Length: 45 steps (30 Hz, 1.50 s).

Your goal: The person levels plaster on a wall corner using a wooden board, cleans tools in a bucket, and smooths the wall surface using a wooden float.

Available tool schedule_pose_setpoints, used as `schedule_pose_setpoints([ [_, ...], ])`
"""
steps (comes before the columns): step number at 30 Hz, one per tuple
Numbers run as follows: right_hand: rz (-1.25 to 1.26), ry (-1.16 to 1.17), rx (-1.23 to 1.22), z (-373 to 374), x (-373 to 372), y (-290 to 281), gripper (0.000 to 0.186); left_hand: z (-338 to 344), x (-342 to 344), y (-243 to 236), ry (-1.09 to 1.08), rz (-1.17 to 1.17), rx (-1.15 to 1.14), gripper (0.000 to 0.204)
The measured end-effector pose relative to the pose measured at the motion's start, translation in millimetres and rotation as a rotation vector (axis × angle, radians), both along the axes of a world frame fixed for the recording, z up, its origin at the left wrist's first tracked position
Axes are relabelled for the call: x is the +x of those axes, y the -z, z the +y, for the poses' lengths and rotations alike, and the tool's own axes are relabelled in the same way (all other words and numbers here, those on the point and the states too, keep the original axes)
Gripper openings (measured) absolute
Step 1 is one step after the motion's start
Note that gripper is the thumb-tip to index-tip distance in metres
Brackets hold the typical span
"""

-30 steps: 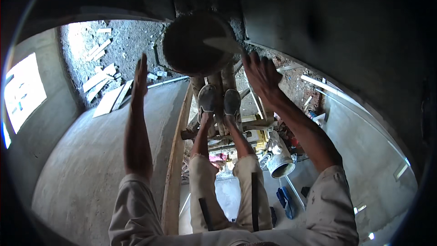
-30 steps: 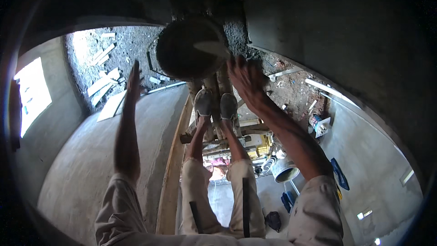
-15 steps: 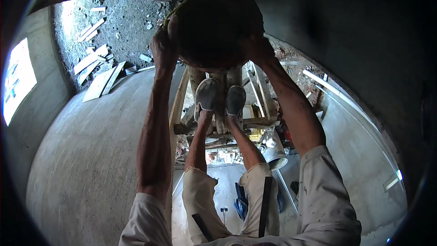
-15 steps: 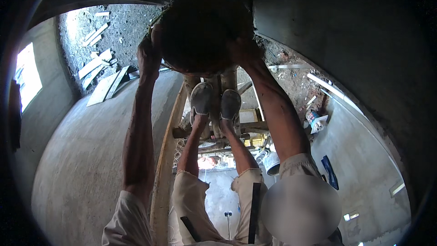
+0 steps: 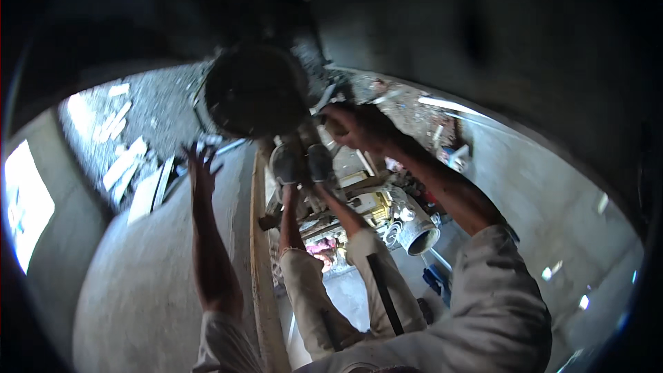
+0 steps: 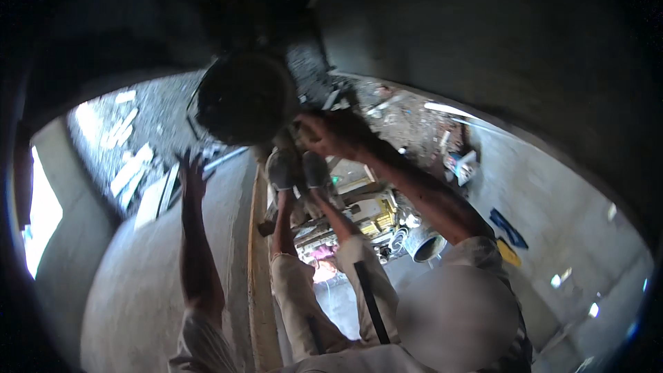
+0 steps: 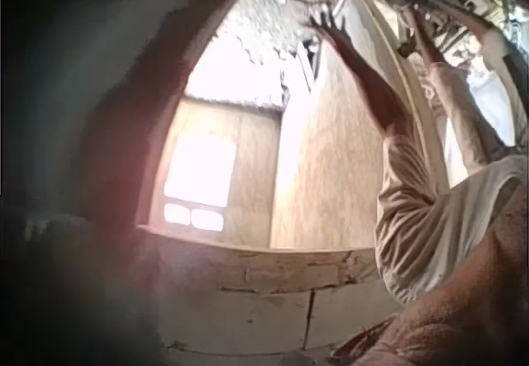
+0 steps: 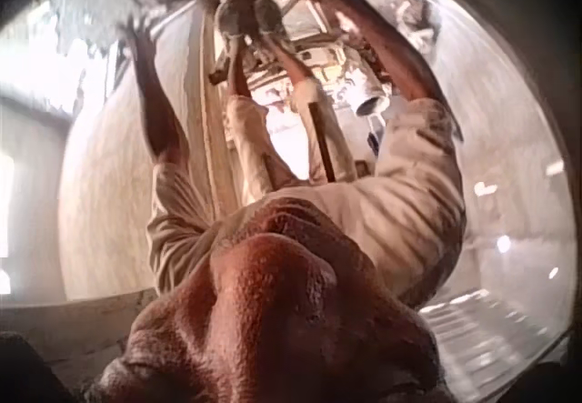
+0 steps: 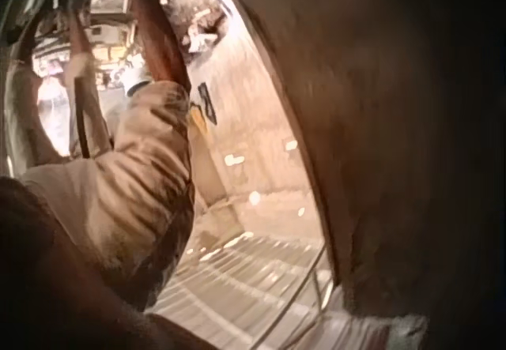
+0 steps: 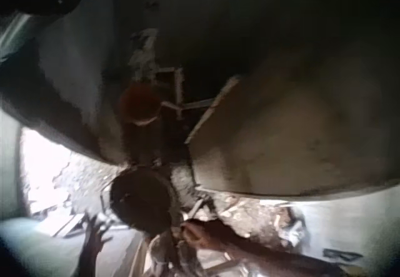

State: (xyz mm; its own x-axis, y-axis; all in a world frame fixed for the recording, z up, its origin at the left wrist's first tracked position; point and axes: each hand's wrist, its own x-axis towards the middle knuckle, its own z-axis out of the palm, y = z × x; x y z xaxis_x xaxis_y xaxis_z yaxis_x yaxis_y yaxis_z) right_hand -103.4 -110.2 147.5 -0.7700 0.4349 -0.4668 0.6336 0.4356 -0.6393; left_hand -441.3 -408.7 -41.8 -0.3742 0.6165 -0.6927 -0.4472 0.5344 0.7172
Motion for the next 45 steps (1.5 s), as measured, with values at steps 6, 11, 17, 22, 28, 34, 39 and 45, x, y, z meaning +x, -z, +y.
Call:
schedule_pose_setpoints([
  [6, -0.017, 0.085, -0.074, 2.6, 68.0, -270.1, 0.044, -87.5, 141.2, -140.8, 0.165, -0.234, -0.631, 0.096],
  [11, 0.291, 0.214, -0.037, -14.9, 108.1, -416.2, 0.038, -206.8, 216.3, -262.7, 0.607, -0.402, -0.507, 0.085],
  [17, -0.283, 0.896, -0.108, -1.2, 263.8, -427.8, 0.015, -179.7, 229.8, -301.1, 0.745, -0.367, -0.480, 0.080],
  [22, 0.101, 1.184, 0.632, -5.3, 374.0, -654.2, 0.022, -86.4, 209.4, -339.1, 0.593, -0.222, -0.380, 0.078],
  [28, -0.276, 0.891, 0.858, -29.7, 326.7, -679.8, 0.033, -24.6, 173.3, -314.0, 0.398, -0.055, -0.428, 0.081],
  [34, -0.384, 0.585, 0.368, -70.0, 230.9, -362.4, 0.036, 9.1, 124.8, -205.2, 0.038, 0.036, -0.408, 0.095],
  [39, -0.377, 0.049, 0.439, -72.3, 133.7, -120.5, 0.032, 71.8, 77.1, -63.1, 0.027, 0.238, -0.329, 0.100],
  [45, -0.306, -0.224, 0.711, -35.0, 12.3, 69.0, 0.036, 104.9, 19.0, 51.1, 0.207, 0.346, -0.157, 0.095],
])
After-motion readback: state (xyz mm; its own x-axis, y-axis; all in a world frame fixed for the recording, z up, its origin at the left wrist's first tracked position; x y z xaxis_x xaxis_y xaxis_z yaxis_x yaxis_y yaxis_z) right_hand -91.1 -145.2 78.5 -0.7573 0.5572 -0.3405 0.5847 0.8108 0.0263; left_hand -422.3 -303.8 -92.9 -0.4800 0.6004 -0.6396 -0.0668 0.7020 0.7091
